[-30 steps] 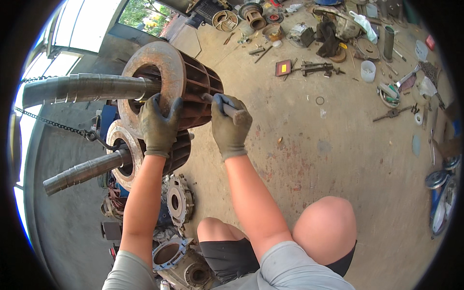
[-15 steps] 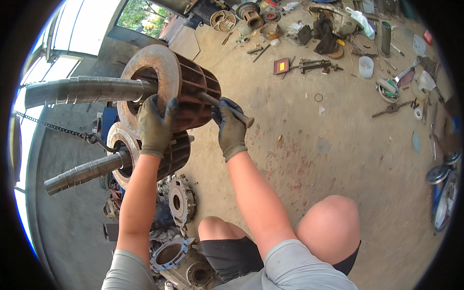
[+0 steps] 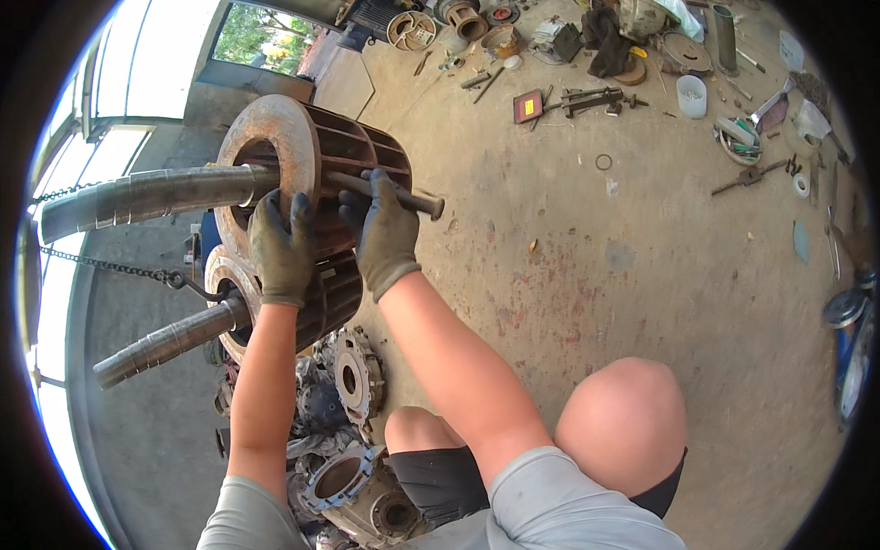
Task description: The person uses a handheld remote to operate a chain hoist, lifting two large cylindrical metal parts. They then use a wire brush to scrub the surfaces of the parts while they hang from the hoist, rotating them to access different areas.
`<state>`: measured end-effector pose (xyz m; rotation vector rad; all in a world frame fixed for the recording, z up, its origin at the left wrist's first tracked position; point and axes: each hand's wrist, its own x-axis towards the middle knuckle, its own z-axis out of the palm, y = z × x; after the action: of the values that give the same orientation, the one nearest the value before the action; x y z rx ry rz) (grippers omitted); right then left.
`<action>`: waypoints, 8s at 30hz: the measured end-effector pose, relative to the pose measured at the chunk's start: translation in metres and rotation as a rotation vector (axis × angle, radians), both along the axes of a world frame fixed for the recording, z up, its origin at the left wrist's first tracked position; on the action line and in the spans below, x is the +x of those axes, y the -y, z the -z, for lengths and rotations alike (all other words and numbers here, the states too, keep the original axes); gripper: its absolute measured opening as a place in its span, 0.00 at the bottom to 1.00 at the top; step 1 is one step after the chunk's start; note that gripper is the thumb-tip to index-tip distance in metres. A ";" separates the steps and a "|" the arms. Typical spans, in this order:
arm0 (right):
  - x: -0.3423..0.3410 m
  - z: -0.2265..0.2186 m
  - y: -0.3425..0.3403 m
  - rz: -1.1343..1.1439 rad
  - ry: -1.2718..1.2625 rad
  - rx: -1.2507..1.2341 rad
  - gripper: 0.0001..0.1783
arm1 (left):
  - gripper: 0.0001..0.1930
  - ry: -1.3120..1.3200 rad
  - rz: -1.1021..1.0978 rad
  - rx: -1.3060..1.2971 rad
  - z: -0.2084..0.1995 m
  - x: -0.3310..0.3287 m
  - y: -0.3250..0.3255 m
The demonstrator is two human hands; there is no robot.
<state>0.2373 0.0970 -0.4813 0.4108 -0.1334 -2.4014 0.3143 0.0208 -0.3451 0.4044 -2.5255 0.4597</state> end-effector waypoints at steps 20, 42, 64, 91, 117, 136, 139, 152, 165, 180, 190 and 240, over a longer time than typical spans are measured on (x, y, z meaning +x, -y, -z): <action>-0.011 -0.003 -0.012 0.334 -0.001 0.339 0.26 | 0.29 0.006 0.016 0.020 -0.001 0.006 -0.006; -0.010 -0.005 -0.039 0.113 -0.214 0.251 0.26 | 0.27 0.016 0.032 0.011 0.001 0.015 -0.013; 0.021 0.037 0.009 0.257 -0.107 0.722 0.18 | 0.32 0.015 0.042 0.007 -0.006 -0.005 0.001; 0.006 0.037 0.016 0.186 -0.212 0.638 0.17 | 0.43 0.284 0.094 0.133 -0.038 -0.011 0.025; -0.043 0.004 0.006 1.153 -1.349 0.877 0.12 | 0.42 0.284 -0.087 0.185 -0.040 -0.032 0.047; -0.036 0.011 0.017 1.008 -1.139 0.893 0.13 | 0.42 0.254 -0.100 0.217 -0.043 -0.033 0.056; -0.040 0.016 0.016 0.919 -1.151 0.783 0.11 | 0.42 0.259 -0.084 0.198 -0.040 -0.031 0.056; -0.047 0.019 0.012 0.950 -1.356 0.863 0.11 | 0.40 0.222 -0.011 0.170 -0.034 -0.028 0.048; -0.034 0.028 0.012 1.021 -1.332 0.945 0.10 | 0.37 0.238 -0.027 0.205 -0.039 -0.026 0.037; -0.017 0.031 0.015 0.915 -1.315 1.001 0.09 | 0.41 0.203 0.053 0.131 -0.035 -0.023 0.032; -0.034 0.035 0.011 0.866 -1.139 0.868 0.11 | 0.36 0.188 0.060 0.191 -0.038 -0.023 0.023; -0.053 -0.018 0.006 0.799 -2.150 0.722 0.16 | 0.44 0.071 -0.230 0.059 0.003 0.208 0.028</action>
<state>0.1847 0.0911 -0.4628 -2.2293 1.6823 -2.0612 0.5227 -0.0074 -0.3479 0.7172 -2.5775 0.4940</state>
